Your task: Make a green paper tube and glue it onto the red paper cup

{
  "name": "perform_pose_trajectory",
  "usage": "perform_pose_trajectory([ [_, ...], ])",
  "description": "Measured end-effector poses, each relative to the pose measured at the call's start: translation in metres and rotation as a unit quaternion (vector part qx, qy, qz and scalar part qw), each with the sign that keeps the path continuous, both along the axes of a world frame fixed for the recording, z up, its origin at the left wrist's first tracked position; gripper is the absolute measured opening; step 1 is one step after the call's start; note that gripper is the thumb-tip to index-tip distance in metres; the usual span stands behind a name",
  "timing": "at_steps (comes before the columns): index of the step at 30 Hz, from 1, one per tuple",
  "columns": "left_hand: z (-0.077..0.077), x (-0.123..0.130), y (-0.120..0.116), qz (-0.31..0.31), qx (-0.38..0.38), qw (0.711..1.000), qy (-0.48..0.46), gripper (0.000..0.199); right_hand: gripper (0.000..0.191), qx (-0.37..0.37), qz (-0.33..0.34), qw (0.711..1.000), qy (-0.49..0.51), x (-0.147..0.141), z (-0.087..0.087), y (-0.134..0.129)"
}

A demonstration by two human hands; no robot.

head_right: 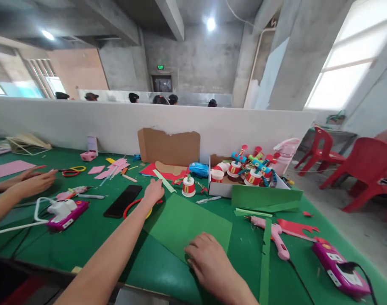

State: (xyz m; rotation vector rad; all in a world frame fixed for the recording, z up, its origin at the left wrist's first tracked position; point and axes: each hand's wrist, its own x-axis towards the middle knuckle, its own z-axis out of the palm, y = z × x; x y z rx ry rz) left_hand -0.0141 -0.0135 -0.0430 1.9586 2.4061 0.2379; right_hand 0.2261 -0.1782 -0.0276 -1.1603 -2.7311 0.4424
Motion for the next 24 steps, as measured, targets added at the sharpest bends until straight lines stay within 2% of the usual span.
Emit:
perform_pose_trajectory([
  [3, 0.000, 0.007, 0.004, -0.005, 0.001, 1.000, -0.008, 0.033, 0.025, 0.011, -0.057, 0.998, 0.016, 0.011, -0.006, 0.000],
  [5, 0.006, 0.005, 0.002, -0.014, 0.016, 1.000, -0.009, 0.035, 0.025, 0.042, -0.129, 0.991, 0.021, 0.039, -0.015, -0.002],
  [8, 0.022, -0.007, -0.016, -0.054, 0.046, 0.997, -0.008, 0.038, 0.023, 0.085, -0.274, 0.958, -0.002, 0.095, -0.039, -0.012],
  [10, 0.029, -0.014, -0.041, -0.116, 0.043, 0.992, -0.015, 0.036, 0.019, 0.098, -0.341, 0.935, -0.020, 0.128, -0.055, -0.023],
  [12, 0.030, -0.015, -0.073, -0.212, 0.008, 0.977, -0.031, 0.024, 0.019, 0.108, -0.363, 0.925, -0.020, 0.150, -0.067, -0.033],
  [13, 0.028, -0.013, -0.090, -0.281, -0.023, 0.958, -0.046, 0.021, 0.019, 0.108, -0.367, 0.924, -0.023, 0.156, -0.070, -0.037],
  [14, 0.024, -0.008, -0.107, -0.382, -0.065, 0.920, -0.065, 0.031, 0.018, 0.105, -0.368, 0.923, -0.030, 0.158, -0.071, -0.039],
  [15, 0.019, -0.001, -0.122, -0.440, -0.095, 0.890, -0.070, 0.039, 0.018, 0.098, -0.367, 0.924, -0.043, 0.157, -0.070, -0.039],
  [16, 0.013, 0.007, -0.135, -0.453, -0.106, 0.883, -0.056, 0.038, 0.018, 0.090, -0.366, 0.924, -0.061, 0.154, -0.068, -0.037],
  [19, -0.002, 0.032, -0.154, -0.419, -0.101, 0.902, 0.024, 0.017, 0.022, 0.067, -0.369, 0.918, -0.127, 0.139, -0.055, -0.026],
  [22, -0.009, 0.047, -0.154, -0.399, -0.076, 0.911, 0.075, 0.023, 0.020, 0.052, -0.366, 0.917, -0.149, 0.128, -0.042, -0.022],
  [24, -0.010, 0.048, -0.151, -0.407, -0.068, 0.907, 0.087, 0.024, 0.022, 0.020, -0.352, 0.924, -0.146, 0.122, -0.032, -0.032],
])
